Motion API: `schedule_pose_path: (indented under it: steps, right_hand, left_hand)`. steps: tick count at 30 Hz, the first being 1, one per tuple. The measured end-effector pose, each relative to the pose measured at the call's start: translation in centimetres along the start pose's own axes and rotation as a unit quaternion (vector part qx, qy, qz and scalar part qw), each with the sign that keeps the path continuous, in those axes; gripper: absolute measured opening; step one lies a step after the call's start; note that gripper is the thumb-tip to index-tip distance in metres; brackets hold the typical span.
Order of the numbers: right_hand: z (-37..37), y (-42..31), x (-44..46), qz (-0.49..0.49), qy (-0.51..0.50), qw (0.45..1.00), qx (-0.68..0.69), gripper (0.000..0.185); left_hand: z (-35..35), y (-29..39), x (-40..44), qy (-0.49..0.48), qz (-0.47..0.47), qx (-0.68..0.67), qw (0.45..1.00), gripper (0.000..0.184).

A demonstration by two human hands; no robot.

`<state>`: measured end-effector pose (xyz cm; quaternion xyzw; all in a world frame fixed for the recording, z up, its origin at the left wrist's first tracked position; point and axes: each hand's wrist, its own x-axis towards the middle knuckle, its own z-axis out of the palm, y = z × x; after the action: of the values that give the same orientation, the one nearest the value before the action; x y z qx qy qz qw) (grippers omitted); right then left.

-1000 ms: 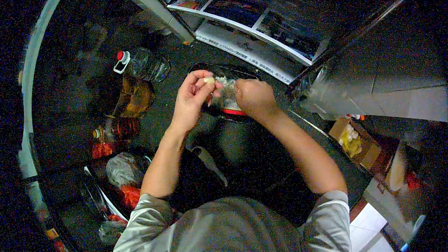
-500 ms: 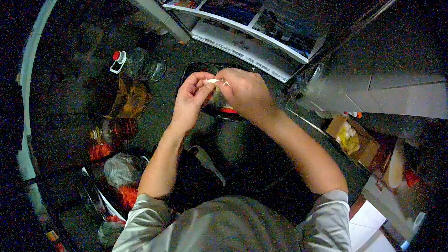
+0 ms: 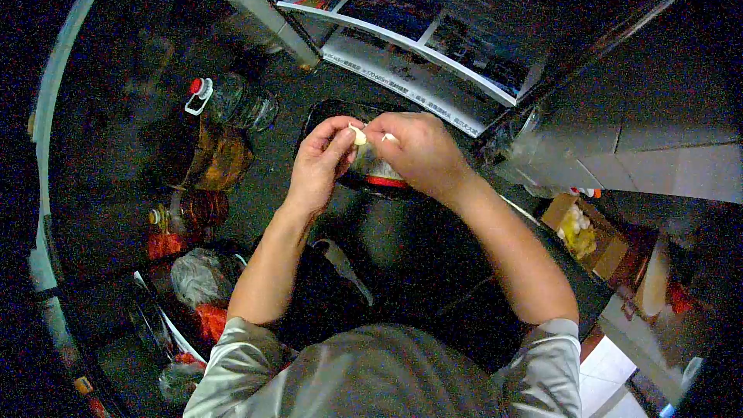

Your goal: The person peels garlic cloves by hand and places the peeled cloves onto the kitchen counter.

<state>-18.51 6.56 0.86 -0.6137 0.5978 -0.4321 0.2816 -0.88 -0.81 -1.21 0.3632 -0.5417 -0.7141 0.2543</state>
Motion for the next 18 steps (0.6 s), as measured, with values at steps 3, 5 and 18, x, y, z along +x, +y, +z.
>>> schedule_pose_path:
  steps: [3,5,18]
  right_hand:
    - [0.12,-0.16,0.1,-0.018,0.005,1.0,-0.017,0.019]
    - [0.28,0.07,-0.02,-0.018,0.01,1.0,-0.007,0.019]
    - [0.71,-0.01,-0.31,0.03,0.024,0.995,0.088,0.019]
  left_hand:
    - [0.21,0.28,-0.06,-0.004,-0.004,-0.015,1.0,0.019]
    - [0.13,0.37,-0.1,-0.01,-0.001,-0.009,1.0,0.019]
    - [-0.09,0.19,0.04,-0.027,0.023,-0.026,0.999,0.02]
